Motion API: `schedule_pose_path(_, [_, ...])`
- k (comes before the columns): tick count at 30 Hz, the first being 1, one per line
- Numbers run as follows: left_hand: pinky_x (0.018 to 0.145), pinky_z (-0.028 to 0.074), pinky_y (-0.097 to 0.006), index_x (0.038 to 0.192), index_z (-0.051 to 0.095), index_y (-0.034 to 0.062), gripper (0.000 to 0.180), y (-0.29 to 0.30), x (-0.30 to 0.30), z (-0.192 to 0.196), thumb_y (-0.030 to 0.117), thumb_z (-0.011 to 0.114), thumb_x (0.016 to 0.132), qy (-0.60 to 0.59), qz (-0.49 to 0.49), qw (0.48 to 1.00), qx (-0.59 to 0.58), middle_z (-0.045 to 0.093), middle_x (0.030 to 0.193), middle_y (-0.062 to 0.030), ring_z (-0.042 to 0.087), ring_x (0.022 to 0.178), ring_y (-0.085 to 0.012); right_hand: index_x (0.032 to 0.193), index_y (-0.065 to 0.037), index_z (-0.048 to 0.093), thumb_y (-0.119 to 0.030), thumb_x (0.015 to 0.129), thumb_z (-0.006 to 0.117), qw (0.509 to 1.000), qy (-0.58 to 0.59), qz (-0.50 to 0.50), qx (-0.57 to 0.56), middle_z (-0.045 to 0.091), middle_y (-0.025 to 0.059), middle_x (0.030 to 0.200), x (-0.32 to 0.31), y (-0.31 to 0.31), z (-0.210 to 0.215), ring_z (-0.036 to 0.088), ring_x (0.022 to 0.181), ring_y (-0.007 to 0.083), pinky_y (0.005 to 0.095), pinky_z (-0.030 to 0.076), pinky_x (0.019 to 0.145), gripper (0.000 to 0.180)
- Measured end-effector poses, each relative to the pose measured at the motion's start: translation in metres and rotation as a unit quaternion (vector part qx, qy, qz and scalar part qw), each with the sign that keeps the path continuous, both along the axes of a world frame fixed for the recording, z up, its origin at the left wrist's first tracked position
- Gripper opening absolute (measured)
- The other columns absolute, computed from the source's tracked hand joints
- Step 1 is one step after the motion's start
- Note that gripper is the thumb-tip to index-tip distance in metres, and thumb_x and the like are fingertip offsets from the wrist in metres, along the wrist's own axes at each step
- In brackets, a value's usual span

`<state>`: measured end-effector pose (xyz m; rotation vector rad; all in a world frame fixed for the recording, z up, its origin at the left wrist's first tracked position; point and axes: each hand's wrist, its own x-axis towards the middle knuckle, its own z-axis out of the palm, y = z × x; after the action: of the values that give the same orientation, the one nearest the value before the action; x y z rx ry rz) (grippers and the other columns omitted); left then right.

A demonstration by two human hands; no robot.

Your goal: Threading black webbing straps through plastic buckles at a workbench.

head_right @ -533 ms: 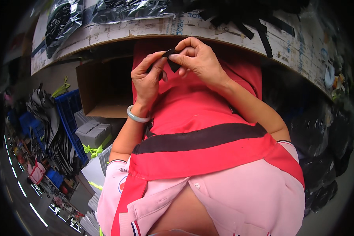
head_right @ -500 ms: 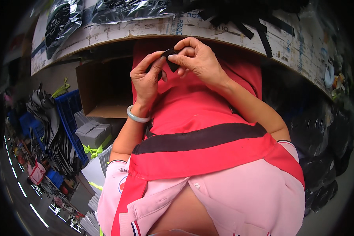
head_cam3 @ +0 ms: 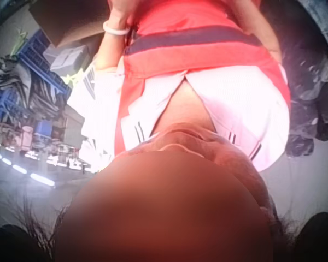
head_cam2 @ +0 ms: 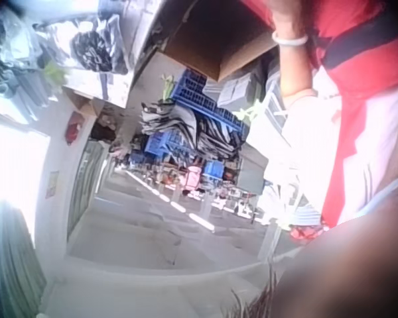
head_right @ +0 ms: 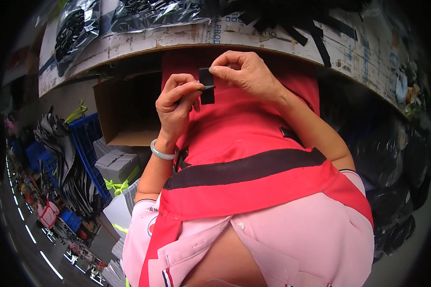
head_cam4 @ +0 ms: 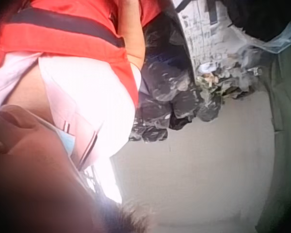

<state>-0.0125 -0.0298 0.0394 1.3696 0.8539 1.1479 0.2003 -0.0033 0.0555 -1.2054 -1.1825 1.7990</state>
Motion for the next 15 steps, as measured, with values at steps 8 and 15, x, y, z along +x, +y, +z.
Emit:
schedule_pose_path(8, [0.055, 0.045, -0.019, 0.097, 0.071, 0.0013, 0.023, -0.007, -0.001, 0.001, -0.014, 0.062, 0.083, -0.01, -0.019, 1.0, -0.008, 0.059, 0.099, -0.0051, 0.057, 0.068, -0.0074, 0.098, 0.0, 0.063, -0.011, 0.092, 0.066, 1.0, 0.017, -0.008, -0.024, 0.065, 0.0054, 0.1, 0.0, 0.0, -0.001, 0.064, 0.085, 0.01, 0.0245, 0.054, 0.078, 0.013])
schedule_pose_path(15, [0.056, 0.045, -0.02, 0.096, 0.071, 0.0003, 0.021, -0.013, -0.032, 0.03, -0.013, 0.062, 0.083, 0.092, -0.028, 0.994, -0.046, 0.062, 0.092, -0.0066, 0.057, 0.068, -0.0086, 0.101, -0.002, 0.058, -0.01, 0.089, 0.068, 0.999, 0.038, -0.036, -0.009, 0.065, 0.0042, 0.094, -0.023, -0.002, -0.009, 0.063, 0.087, 0.0088, 0.0226, 0.051, 0.081, 0.017])
